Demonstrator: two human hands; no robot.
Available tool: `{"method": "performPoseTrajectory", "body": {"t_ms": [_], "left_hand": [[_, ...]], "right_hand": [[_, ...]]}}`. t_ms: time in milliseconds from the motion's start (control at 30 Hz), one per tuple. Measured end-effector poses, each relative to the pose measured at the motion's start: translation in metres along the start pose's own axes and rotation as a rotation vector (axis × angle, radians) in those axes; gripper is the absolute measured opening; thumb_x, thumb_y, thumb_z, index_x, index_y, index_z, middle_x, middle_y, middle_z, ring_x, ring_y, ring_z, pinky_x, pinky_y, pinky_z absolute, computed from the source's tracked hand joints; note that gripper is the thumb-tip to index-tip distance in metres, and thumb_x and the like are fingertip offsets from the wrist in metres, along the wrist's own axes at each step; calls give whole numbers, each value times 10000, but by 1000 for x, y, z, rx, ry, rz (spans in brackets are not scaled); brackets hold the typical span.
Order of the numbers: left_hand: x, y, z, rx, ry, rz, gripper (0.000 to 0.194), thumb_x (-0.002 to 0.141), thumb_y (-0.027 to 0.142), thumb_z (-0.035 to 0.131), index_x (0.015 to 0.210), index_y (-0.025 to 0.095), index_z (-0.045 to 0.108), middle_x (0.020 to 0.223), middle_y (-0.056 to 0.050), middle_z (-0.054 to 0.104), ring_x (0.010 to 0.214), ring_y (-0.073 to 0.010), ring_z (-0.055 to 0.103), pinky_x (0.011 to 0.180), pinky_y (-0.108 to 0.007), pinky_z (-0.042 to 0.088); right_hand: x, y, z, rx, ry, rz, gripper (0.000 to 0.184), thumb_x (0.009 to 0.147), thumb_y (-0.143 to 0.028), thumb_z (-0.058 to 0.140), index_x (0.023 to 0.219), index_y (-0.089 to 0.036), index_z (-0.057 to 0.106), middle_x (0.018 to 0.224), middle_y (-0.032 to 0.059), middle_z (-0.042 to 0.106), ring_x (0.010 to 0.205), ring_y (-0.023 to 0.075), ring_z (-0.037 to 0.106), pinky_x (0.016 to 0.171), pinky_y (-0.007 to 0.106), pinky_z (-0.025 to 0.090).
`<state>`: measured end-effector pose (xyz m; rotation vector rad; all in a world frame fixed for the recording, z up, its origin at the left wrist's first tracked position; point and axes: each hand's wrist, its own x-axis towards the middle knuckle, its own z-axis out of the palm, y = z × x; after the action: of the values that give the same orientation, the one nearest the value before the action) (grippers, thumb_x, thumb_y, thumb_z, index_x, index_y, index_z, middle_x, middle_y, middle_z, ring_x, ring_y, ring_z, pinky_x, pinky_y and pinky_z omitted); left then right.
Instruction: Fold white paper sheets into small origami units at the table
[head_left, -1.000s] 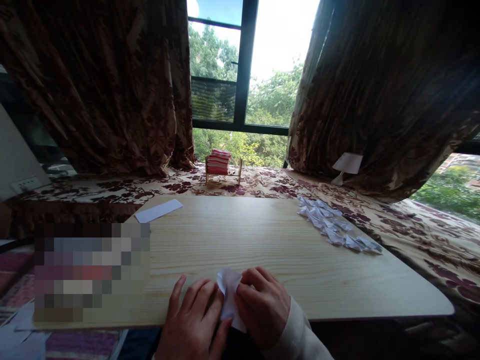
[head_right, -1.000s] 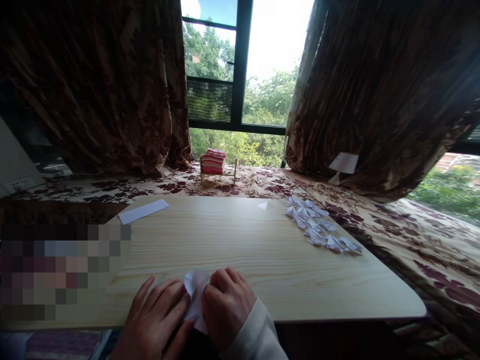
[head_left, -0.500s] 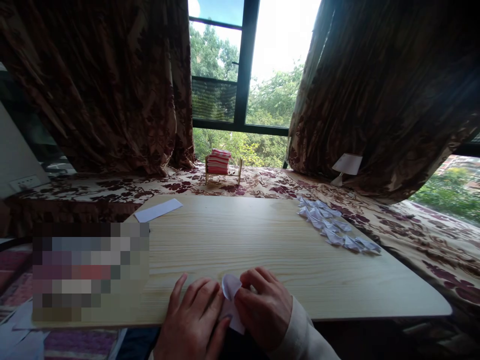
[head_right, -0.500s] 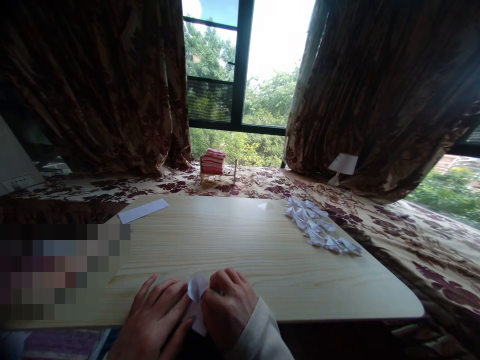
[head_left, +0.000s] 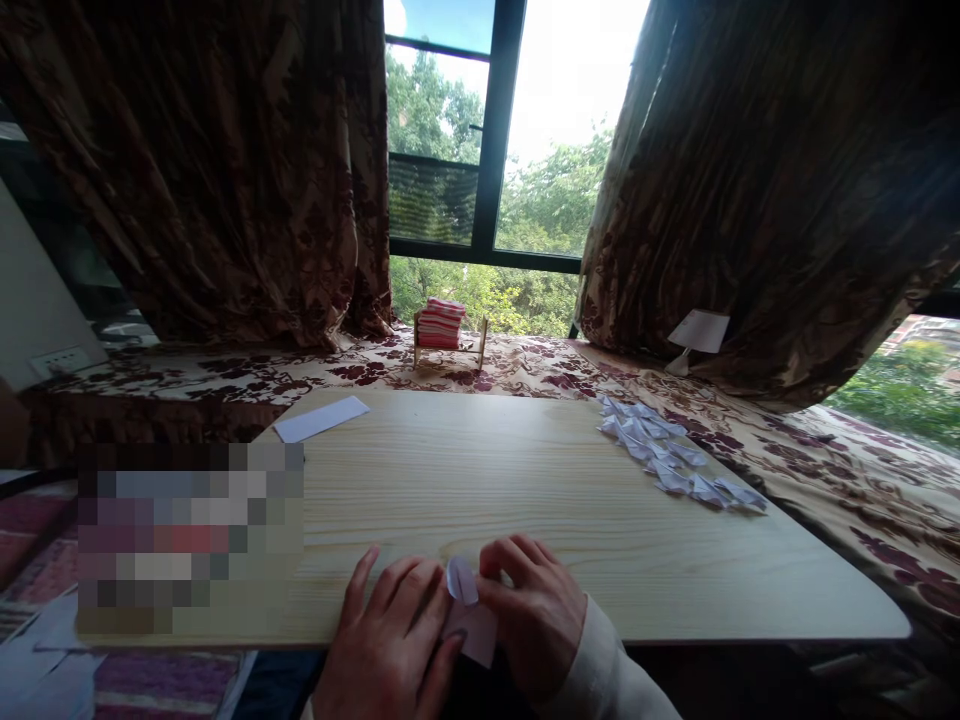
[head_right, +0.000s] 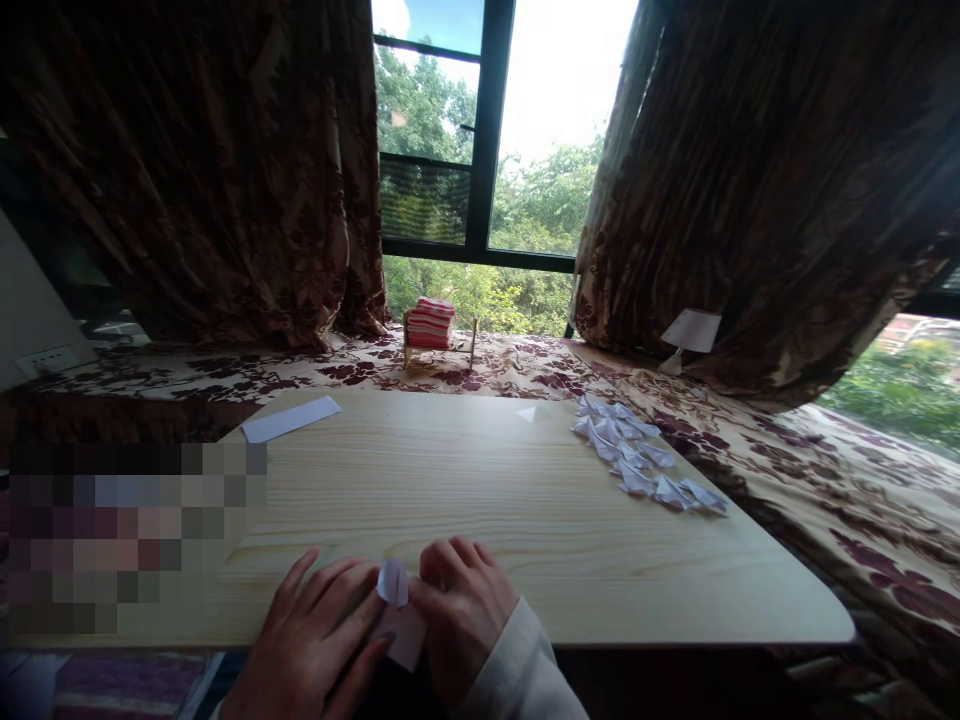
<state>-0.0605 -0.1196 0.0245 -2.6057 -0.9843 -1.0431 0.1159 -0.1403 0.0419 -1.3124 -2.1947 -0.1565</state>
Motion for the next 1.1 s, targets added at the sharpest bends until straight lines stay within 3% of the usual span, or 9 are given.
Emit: {"method": "performPoseTrajectory", "body": {"t_ms": [167, 467, 533, 733, 800, 933, 1100], "left_hand": [[-2, -2, -8, 62, -49, 86, 334, 797, 203, 458, 1120, 212, 545, 1055, -53, 596, 1044, -219, 467, 1020, -485, 169], [2, -6, -15, 22, -110, 116, 383, 807, 129, 411, 1166, 222, 506, 1082, -47, 595, 1048, -205, 464, 1015, -484, 174], [0, -6, -13, 17, -73, 132, 358, 804, 142, 416, 1138, 208, 527, 1087, -47, 599, 1053, -205, 467, 1020, -470, 184], [-14, 0, -1, -40, 204, 194, 281, 830, 274, 414, 1021, 193, 604, 1000, -6, 655, 987, -160, 516, 1039, -357, 213], [-15, 2, -2, -7, 171, 214, 278, 823, 332, 445, 1002, 207, 616, 990, 5, 664, 983, -158, 519, 1053, -348, 186], [-13, 0, -14, 85, -63, 300, 328, 792, 330, 501, 1098, 231, 570, 1070, 10, 634, 1035, -159, 503, 1069, -323, 142], [-18, -2, -26, 82, -74, 230, 314, 780, 257, 516, 1084, 202, 570, 1068, -70, 598, 1082, -201, 477, 996, -371, 306]], "right_hand": [[-1, 4, 1, -5, -33, -13, 141, 694, -128, 525, 769, -229, 587, 756, 21, 500, 700, 165, 434, 603, 291, 308], [9, 14, 1, -41, -30, -115, 78, 699, -145, 566, 698, -217, 597, 731, 16, 510, 661, 145, 414, 571, 274, 286], [8, 14, 2, -65, -20, -111, 99, 740, -145, 542, 681, -208, 590, 744, 18, 512, 674, 143, 414, 577, 272, 288], [4, 10, 6, -95, -25, -86, 68, 756, -156, 542, 712, -198, 573, 761, 17, 511, 688, 144, 411, 582, 274, 283], [3, 6, 6, -103, -39, -54, 54, 733, -146, 563, 707, -193, 559, 752, 14, 513, 681, 145, 410, 577, 277, 277], [2, -4, 6, -122, -42, -6, 98, 659, -123, 611, 654, -179, 530, 718, 17, 512, 660, 151, 406, 561, 285, 265], [0, -12, 5, -121, -52, 13, 94, 634, -121, 603, 693, -175, 555, 719, 33, 516, 661, 166, 408, 552, 291, 272]]}}
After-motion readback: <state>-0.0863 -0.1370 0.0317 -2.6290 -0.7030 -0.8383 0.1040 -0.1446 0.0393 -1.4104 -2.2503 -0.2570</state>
